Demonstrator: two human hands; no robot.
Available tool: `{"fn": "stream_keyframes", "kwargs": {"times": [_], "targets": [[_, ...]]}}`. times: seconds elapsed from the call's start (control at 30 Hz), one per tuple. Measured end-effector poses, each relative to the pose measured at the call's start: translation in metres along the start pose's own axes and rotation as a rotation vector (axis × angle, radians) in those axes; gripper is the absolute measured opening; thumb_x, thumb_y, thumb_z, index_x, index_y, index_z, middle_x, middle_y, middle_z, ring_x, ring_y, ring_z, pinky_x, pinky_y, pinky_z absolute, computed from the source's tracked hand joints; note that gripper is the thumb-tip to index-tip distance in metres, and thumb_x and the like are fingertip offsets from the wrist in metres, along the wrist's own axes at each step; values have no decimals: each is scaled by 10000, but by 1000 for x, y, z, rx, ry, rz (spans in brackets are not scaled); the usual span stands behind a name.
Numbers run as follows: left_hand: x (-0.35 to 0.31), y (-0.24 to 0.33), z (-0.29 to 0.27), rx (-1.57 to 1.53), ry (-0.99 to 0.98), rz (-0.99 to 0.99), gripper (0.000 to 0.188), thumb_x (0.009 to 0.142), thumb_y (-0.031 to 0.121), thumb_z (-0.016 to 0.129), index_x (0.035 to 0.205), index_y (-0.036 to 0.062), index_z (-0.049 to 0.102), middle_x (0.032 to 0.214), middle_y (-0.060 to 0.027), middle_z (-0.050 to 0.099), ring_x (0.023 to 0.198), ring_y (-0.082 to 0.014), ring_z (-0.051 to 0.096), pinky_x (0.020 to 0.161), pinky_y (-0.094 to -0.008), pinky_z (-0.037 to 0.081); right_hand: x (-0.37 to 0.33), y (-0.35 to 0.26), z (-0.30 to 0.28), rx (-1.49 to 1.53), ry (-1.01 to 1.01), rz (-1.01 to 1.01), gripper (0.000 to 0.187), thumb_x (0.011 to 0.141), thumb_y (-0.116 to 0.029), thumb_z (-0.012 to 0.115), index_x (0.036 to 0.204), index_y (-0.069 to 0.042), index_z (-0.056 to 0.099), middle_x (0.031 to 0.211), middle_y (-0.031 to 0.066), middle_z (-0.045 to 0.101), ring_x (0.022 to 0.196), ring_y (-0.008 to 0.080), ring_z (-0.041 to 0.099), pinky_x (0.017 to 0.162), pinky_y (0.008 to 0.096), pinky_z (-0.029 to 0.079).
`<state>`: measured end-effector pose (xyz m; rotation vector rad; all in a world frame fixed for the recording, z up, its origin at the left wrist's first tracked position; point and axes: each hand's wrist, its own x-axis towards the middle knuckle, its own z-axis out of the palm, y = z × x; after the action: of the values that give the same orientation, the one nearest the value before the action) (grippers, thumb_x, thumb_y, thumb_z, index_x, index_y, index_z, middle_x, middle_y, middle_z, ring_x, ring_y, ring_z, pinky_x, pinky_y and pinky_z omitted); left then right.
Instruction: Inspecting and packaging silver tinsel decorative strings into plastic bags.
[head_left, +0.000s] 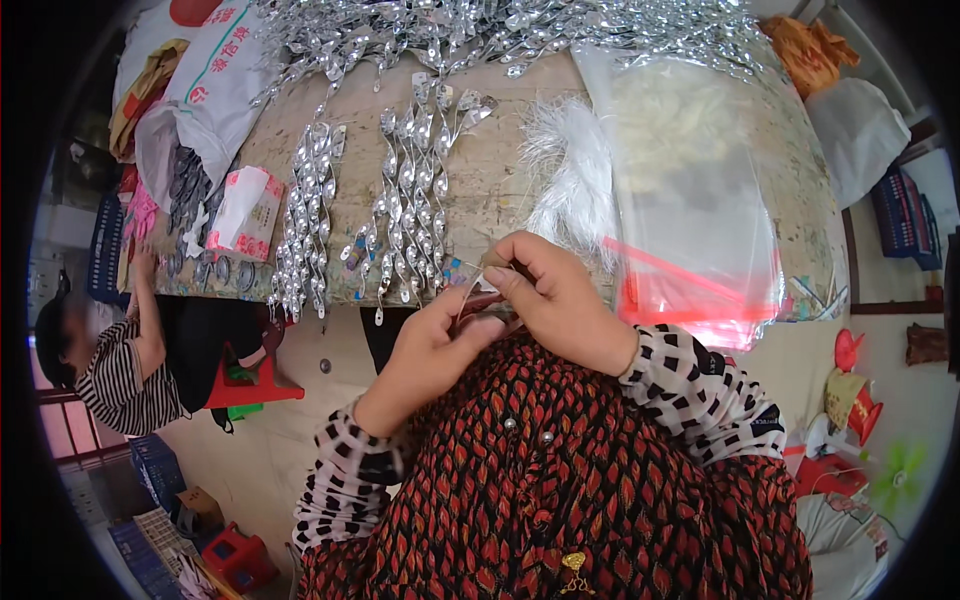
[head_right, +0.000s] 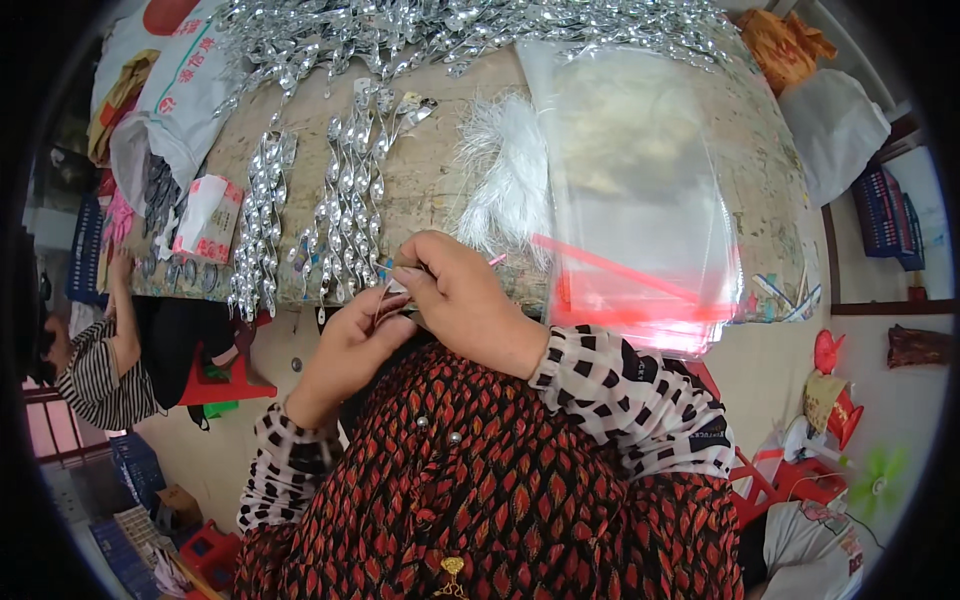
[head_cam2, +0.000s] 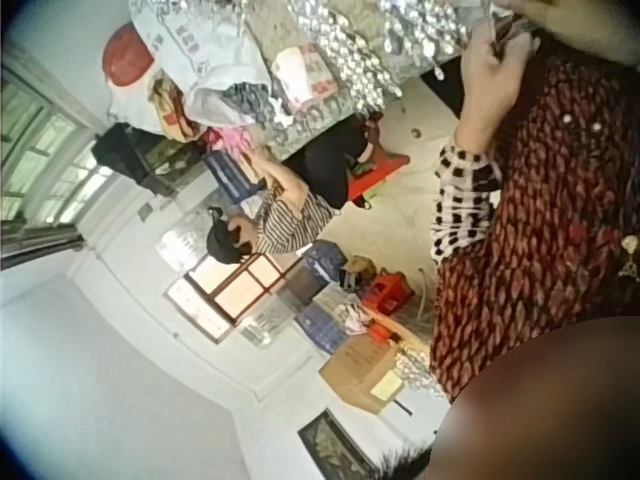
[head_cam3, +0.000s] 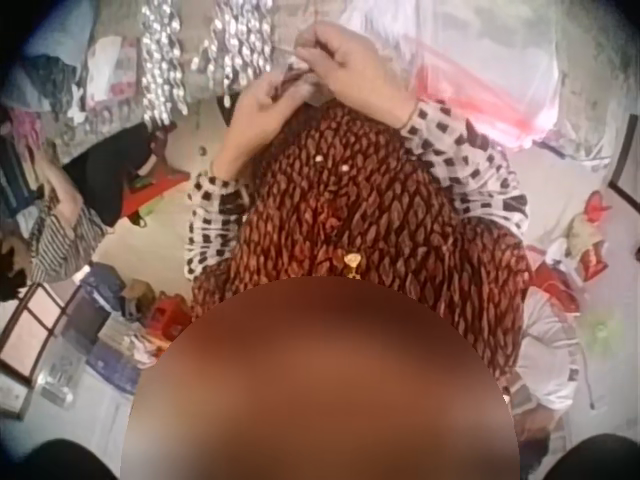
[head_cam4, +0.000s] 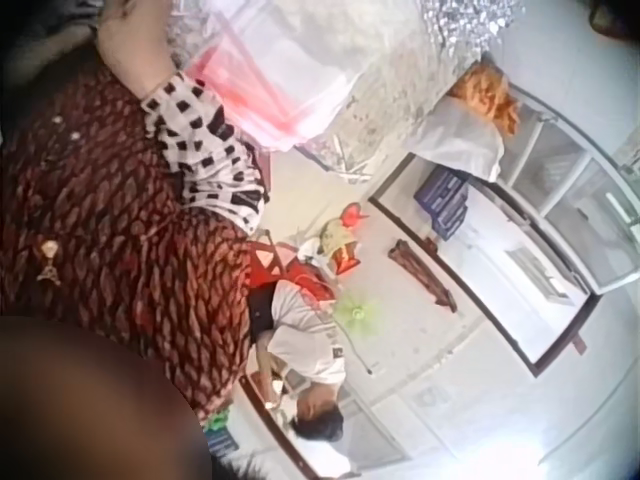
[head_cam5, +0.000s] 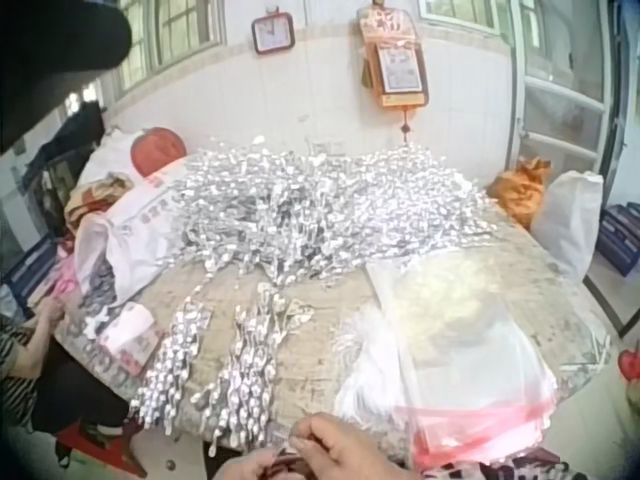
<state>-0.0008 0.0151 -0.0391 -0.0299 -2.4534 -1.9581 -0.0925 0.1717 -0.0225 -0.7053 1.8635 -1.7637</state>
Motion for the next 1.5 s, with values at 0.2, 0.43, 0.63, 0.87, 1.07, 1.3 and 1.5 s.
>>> {"fn": "stream_keyframes", "kwargs": {"times": [0.2, 0.43, 0.63, 0.87, 1.07, 1.3, 1.5], "targets": [[7, 27, -25, -602, -135, -517, 281, 966, 219, 508, 1140, 4, 555, 812, -56, 593, 611, -135, 557, 552, -229, 440, -2, -2, -2, -37, 59, -205, 101, 953, -112, 536, 969, -13, 535, 841, -2, 564, 777, 62, 529, 710, 218, 461], [2, 25, -23, -775, 53, -440, 354, 911, 197, 605, 1208, 9, 560, 788, -22, 594, 576, -106, 516, 503, -221, 399, -18, -25, -12, 318, -19, 110, 123, 960, -139, 533, 957, -16, 531, 808, -22, 538, 679, 39, 503, 615, 191, 429], [1, 29, -19, -752, 76, -405, 401, 899, 170, 617, 1245, -11, 525, 803, -34, 594, 589, -124, 543, 497, -236, 428, -19, -16, -5, 194, -13, 59, 130, 955, -144, 541, 959, -14, 538, 772, -23, 545, 650, 29, 497, 576, 185, 419], [-1, 33, -14, -702, 73, -346, 383, 903, 134, 603, 1246, -19, 524, 801, -36, 585, 606, -126, 559, 527, -230, 449, -18, -15, -4, 238, -10, 77, 130, 954, -144, 539, 960, -14, 546, 779, -17, 558, 654, 33, 500, 583, 186, 422], [-1, 34, -10, -643, 88, -319, 386, 889, 124, 618, 1236, -21, 530, 834, -40, 582, 618, -119, 556, 520, -226, 454, -17, -11, -4, 274, -17, 118, 135, 958, -154, 533, 958, -20, 548, 772, -23, 550, 670, 31, 503, 594, 184, 424], [-5, 29, -4, -543, 134, -283, 378, 883, 100, 622, 1228, -24, 526, 845, -34, 571, 623, -112, 551, 504, -225, 463, -17, -12, -4, 309, -16, 141, 133, 958, -153, 533, 967, -21, 545, 764, -24, 545, 668, 29, 505, 590, 177, 420], [-8, 29, -3, -542, 138, -247, 414, 895, 41, 594, 1293, 19, 481, 837, -18, 556, 616, -91, 553, 550, -206, 462, -19, -11, -1, 186, 12, 70, 192, 951, -115, 540, 1091, -12, 459, 763, -2, 553, 703, 43, 536, 630, 189, 447]]}}
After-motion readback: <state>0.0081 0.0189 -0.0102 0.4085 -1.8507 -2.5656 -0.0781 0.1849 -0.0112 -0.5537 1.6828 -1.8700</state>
